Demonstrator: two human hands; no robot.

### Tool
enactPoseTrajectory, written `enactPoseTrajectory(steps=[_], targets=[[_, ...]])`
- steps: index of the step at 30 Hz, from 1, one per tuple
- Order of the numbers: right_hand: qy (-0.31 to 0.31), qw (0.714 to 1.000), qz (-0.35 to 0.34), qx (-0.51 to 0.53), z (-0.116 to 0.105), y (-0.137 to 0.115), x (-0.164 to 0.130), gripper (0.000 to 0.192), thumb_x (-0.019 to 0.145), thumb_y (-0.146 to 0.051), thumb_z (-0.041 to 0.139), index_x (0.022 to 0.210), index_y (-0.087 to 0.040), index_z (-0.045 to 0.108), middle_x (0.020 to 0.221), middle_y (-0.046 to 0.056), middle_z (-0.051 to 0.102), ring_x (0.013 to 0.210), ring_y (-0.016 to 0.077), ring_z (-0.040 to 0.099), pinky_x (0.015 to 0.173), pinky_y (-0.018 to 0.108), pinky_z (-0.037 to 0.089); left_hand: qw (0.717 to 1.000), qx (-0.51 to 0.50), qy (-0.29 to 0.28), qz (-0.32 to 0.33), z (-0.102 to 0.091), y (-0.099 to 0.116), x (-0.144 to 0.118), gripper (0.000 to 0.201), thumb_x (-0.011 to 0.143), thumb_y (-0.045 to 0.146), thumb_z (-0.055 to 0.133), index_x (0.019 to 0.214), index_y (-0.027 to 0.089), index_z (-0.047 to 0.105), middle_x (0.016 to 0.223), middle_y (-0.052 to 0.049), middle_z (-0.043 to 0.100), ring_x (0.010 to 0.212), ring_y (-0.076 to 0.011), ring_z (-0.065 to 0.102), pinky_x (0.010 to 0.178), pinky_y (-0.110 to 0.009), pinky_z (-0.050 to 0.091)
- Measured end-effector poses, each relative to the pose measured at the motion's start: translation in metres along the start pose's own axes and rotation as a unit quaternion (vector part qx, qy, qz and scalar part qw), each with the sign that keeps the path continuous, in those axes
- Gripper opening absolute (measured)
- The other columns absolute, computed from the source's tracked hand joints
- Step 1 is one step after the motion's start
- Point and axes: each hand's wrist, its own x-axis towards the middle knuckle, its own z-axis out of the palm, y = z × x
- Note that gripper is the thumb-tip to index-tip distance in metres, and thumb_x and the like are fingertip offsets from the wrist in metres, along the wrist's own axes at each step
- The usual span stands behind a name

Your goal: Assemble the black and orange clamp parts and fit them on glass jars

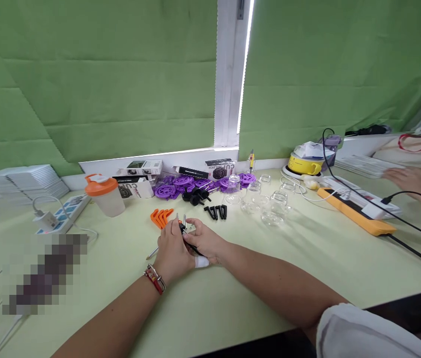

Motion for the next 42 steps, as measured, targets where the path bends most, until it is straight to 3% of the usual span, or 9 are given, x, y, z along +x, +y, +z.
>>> enactPoseTrajectory(steps=[13,27,42], targets=[[0.035,0.999,0.006,0.004,0.0059,0.0011,-0.0036,0.061,0.076,-0.019,0.063,0.129,-0.02,0.032,0.057,-0.007,0.051,0.052,0.0098,0.05,0.053,0.022,0.04,0.999,0.025,-0.004,0.032,0.0018,0.0003,-0.0022,0.117,0.044,0.046,0.072,0.139,0.008,0.017,0.13,-0.02,0.038,0.118,-0.0384,0.037,0.096,-0.051,0.033],[0.046,0.998,-0.013,-0.032,0.0082,-0.0008,-0.0037,0.06,0.073,-0.016,0.063,0.126,-0.02,0.035,0.063,-0.005,0.056,0.059,0.0124,0.056,0.06,0.027,0.047,0.993,0.048,0.005,0.104,-0.0041,0.0028,-0.0009,0.111,0.052,0.053,0.065,0.141,0.007,0.018,0.113,-0.017,0.051,0.102,-0.0342,0.048,0.088,-0.047,0.039],[0.053,0.998,-0.03,-0.032,0.0079,0.0066,-0.0004,0.052,0.071,-0.016,0.061,0.118,-0.02,0.039,0.056,-0.007,0.051,0.049,0.0105,0.05,0.049,0.023,0.041,0.994,0.043,-0.006,0.095,-0.0017,0.003,-0.0034,0.112,0.049,0.05,0.068,0.142,0.01,0.018,0.118,-0.018,0.048,0.104,-0.0352,0.047,0.089,-0.048,0.038]])
